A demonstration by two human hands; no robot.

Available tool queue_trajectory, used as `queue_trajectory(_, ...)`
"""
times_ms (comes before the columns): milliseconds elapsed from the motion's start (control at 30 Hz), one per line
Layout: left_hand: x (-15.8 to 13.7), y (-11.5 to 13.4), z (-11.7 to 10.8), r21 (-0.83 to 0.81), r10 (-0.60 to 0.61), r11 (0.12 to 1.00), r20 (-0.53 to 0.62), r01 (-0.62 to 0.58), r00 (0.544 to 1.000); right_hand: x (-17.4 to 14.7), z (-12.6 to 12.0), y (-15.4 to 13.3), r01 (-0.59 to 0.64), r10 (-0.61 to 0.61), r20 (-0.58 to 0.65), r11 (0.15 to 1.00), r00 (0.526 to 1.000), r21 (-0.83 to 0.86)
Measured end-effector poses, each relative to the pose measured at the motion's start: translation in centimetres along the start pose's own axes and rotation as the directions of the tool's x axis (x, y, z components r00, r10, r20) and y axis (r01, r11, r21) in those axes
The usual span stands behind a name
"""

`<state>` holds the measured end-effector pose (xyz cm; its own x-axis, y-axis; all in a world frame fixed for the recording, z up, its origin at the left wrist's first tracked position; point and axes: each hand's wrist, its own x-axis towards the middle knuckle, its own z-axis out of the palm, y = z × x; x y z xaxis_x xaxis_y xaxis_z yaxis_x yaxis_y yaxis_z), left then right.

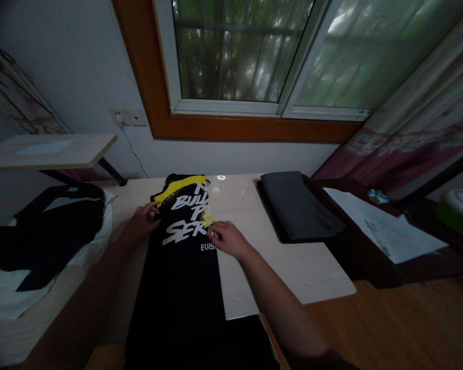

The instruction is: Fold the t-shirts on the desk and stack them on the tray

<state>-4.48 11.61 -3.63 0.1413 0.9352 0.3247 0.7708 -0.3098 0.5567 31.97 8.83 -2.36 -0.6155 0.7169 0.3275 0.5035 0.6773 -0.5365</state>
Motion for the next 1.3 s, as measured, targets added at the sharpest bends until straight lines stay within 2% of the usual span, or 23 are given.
queue_trajectory(433,-0.1,0.4,-0.2,0.05,-0.019,0.999,-0.026,0.02,0.999,0.0,0.0,0.0,-0.012,0.012,0.009,1.0,1.0,0.009)
queue_trajectory(733,-0.3,0.3,-0.9,-0.065,-0.151,0.987,-0.041,0.148,0.988,0.0,0.0,0.0,-0.019,0.019,0.015,1.0,1.0,0.001)
queue_trajectory(1300,-0.3,1.0,-0.4,0.015,-0.144,0.989,-0.023,0.145,0.989,0.0,-0.2,-0.1,-0.007,0.007,0.007,1.0,1.0,0.019)
